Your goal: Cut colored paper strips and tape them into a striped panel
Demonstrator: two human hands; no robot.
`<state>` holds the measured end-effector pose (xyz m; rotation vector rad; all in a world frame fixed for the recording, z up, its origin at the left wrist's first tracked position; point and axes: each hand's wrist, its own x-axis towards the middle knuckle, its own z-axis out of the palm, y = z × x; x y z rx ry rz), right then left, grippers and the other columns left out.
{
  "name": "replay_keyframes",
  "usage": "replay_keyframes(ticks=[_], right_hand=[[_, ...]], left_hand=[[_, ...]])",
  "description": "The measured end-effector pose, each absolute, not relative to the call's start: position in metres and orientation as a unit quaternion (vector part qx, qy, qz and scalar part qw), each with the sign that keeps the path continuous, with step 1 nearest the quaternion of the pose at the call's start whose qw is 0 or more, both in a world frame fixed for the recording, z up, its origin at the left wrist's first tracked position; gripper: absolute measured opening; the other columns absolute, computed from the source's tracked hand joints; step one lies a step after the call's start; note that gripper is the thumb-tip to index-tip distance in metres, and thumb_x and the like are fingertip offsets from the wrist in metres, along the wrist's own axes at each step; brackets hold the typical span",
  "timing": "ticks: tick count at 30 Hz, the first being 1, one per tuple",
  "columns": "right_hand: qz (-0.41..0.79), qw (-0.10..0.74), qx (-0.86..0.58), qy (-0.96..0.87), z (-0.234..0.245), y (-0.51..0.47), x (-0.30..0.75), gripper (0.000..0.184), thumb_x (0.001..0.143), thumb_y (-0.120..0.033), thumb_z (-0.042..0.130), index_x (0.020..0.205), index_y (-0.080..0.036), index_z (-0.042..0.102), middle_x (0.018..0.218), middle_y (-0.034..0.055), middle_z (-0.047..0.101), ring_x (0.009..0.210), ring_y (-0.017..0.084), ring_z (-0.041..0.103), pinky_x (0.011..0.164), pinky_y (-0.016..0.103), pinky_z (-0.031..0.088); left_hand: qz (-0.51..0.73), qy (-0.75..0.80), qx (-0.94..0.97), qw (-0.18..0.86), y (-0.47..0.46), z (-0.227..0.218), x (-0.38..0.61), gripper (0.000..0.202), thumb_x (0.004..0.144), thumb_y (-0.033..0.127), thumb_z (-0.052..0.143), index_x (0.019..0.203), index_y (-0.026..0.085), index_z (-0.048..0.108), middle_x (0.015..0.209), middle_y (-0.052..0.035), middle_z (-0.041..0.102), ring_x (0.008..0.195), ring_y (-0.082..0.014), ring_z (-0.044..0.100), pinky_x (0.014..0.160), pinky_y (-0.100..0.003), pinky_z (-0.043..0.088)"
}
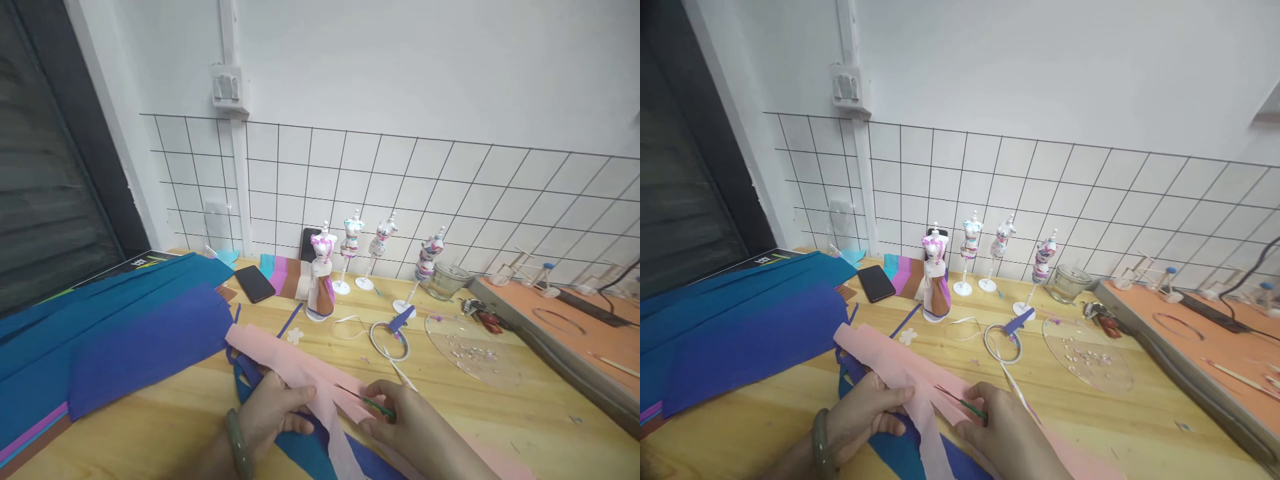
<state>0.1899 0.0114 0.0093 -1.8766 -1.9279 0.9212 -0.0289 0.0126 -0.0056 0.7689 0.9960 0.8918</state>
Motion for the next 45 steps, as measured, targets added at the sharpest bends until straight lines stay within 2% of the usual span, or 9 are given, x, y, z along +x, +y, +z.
replay_keyframes(ticks=[4,7,11,18,24,28,31,36,45], right_hand=[[0.289,0.112,-0.634,-0.708,0.0,0.018,0.196,0.009,0.067,-0.027,0.059,0.068,-0.018,0.06,0.06,-0.0011,0.055,0.059,0.016,0.049,0.054,0.025,0.029],[0.289,0.103,-0.624,-0.719,-0.001,0.02,0.2,0.013,0.067,-0.023,0.058,0.057,-0.019,0.05,0.053,-0.0048,0.043,0.054,0.012,0.041,0.051,0.024,0.023],[0.315,0.089,-0.618,-0.715,0.009,0.018,0.208,0.011,0.065,-0.022,0.057,0.057,-0.018,0.051,0.053,-0.0059,0.037,0.054,0.011,0.034,0.05,0.023,0.02],[0.342,0.034,-0.617,-0.708,0.026,0.014,0.233,0.013,0.061,-0.019,0.06,0.068,-0.021,0.07,0.06,-0.0045,0.054,0.059,0.014,0.045,0.05,0.023,0.025],[0.346,0.057,-0.631,-0.692,0.03,0.019,0.242,0.024,0.061,-0.023,0.065,0.084,-0.022,0.073,0.074,-0.0013,0.065,0.069,0.019,0.054,0.056,0.023,0.034],[0.372,0.113,-0.607,-0.694,0.03,0.019,0.23,0.012,0.068,-0.027,0.063,0.074,-0.018,0.068,0.068,-0.0019,0.057,0.064,0.015,0.047,0.057,0.022,0.034],[0.394,0.14,-0.582,-0.697,0.023,0.018,0.216,0.018,0.073,-0.034,0.06,0.069,-0.017,0.062,0.061,-0.0042,0.045,0.061,0.012,0.038,0.056,0.022,0.03],[0.395,0.152,-0.592,-0.686,0.004,0.019,0.205,0.009,0.069,-0.025,0.058,0.065,-0.017,0.058,0.058,-0.0061,0.038,0.058,0.011,0.035,0.054,0.021,0.028],[0.402,0.144,-0.6,-0.676,0.011,0.017,0.201,0.011,0.069,-0.025,0.058,0.063,-0.017,0.052,0.058,-0.0061,0.036,0.059,0.011,0.036,0.053,0.022,0.025]], left_hand=[[0.392,0.46,0.339,0.721,0.015,-0.008,-0.029,0.032,0.07,0.034,0.072,0.087,0.011,0.057,0.077,-0.0088,0.071,0.058,-0.0123,0.064,0.04,-0.016,0.048],[0.386,0.468,0.332,0.722,0.016,-0.007,-0.03,0.03,0.078,0.037,0.064,0.088,0.011,0.057,0.079,-0.0118,0.072,0.058,-0.0128,0.066,0.039,-0.015,0.047],[0.387,0.457,0.321,0.734,0.016,-0.003,-0.031,0.028,0.081,0.038,0.06,0.089,0.011,0.056,0.084,-0.0146,0.073,0.064,-0.0163,0.07,0.038,-0.015,0.047],[0.394,0.444,0.317,0.74,0.017,-0.001,-0.03,0.024,0.074,0.029,0.068,0.085,0.011,0.06,0.085,-0.0133,0.073,0.06,-0.0133,0.068,0.039,-0.014,0.047],[0.387,0.451,0.325,0.735,0.014,-0.007,-0.028,0.043,0.071,0.023,0.072,0.106,0.009,0.052,0.096,-0.0165,0.072,0.077,-0.0206,0.071,0.041,-0.015,0.049],[0.387,0.453,0.331,0.732,0.014,-0.01,-0.027,0.048,0.07,0.025,0.073,0.11,0.01,0.051,0.098,-0.0167,0.071,0.078,-0.0218,0.071,0.042,-0.015,0.049],[0.381,0.463,0.335,0.727,0.016,-0.013,-0.027,0.047,0.066,0.029,0.077,0.102,0.009,0.055,0.098,-0.0166,0.071,0.075,-0.0193,0.07,0.041,-0.015,0.049],[0.384,0.482,0.345,0.708,0.015,-0.011,-0.027,0.047,0.061,0.031,0.08,0.097,0.01,0.057,0.09,-0.0125,0.072,0.069,-0.0166,0.068,0.041,-0.016,0.049],[0.397,0.468,0.333,0.716,0.012,-0.007,-0.024,0.04,0.074,0.035,0.071,0.101,0.01,0.054,0.09,-0.0119,0.072,0.062,-0.0121,0.065,0.042,-0.017,0.05]])
